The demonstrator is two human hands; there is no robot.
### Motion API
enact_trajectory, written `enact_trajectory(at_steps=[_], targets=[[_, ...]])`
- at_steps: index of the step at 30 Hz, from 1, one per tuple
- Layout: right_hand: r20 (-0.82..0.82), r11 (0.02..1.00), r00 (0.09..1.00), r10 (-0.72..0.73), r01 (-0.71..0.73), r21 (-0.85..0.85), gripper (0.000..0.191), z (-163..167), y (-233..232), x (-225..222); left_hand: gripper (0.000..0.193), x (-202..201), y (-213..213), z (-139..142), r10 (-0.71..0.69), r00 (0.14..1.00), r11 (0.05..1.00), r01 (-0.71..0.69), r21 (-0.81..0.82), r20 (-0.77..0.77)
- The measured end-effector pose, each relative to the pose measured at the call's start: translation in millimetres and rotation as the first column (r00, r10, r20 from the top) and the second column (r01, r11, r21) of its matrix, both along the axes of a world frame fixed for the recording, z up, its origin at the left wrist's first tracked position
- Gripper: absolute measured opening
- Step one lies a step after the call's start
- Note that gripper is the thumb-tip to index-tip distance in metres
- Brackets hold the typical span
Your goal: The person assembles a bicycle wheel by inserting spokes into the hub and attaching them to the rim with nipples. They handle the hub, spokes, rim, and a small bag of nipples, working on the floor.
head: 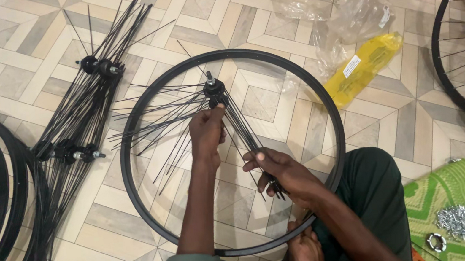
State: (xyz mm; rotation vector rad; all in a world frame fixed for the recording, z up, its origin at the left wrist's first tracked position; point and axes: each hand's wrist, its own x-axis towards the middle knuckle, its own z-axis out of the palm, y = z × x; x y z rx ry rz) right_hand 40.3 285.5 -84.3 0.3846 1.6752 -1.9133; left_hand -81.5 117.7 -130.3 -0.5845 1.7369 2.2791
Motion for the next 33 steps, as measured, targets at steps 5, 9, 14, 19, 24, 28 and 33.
enact_trajectory(at_steps=[5,9,14,19,24,28,33], targets=[[-0.002,1.0,1.0,0.019,-0.019,0.023,0.051,5,-1,0,0.021,-1,-12,12,-0.202,0.937,0.355,-0.199,-0.913,-0.283],[-0.022,0.999,1.0,0.021,-0.02,0.029,0.051,5,-2,2,0.028,11,-11,27,-0.237,0.776,-0.023,-0.606,-0.795,-0.584],[-0.018,1.0,1.0,0.015,-0.014,0.027,0.051,3,-2,2,0.042,22,7,29,-0.202,0.939,0.666,-0.077,-0.742,-0.279],[0.061,0.998,0.998,-0.031,0.029,0.049,0.052,1,0,2,0.026,22,14,24,-0.016,0.993,0.971,-0.014,-0.24,-0.12],[0.059,0.999,0.998,-0.034,0.034,0.013,0.049,0,-1,2,0.019,18,15,20,-0.065,0.997,0.923,0.049,-0.381,-0.03],[0.066,1.0,0.997,-0.028,0.029,-0.007,0.047,2,-2,1,0.019,16,16,14,-0.041,0.998,0.973,0.028,-0.231,-0.051],[0.067,0.999,0.997,-0.038,0.038,0.004,0.047,5,0,-1,0.027,22,20,12,0.005,0.997,0.979,-0.02,-0.202,-0.074]])
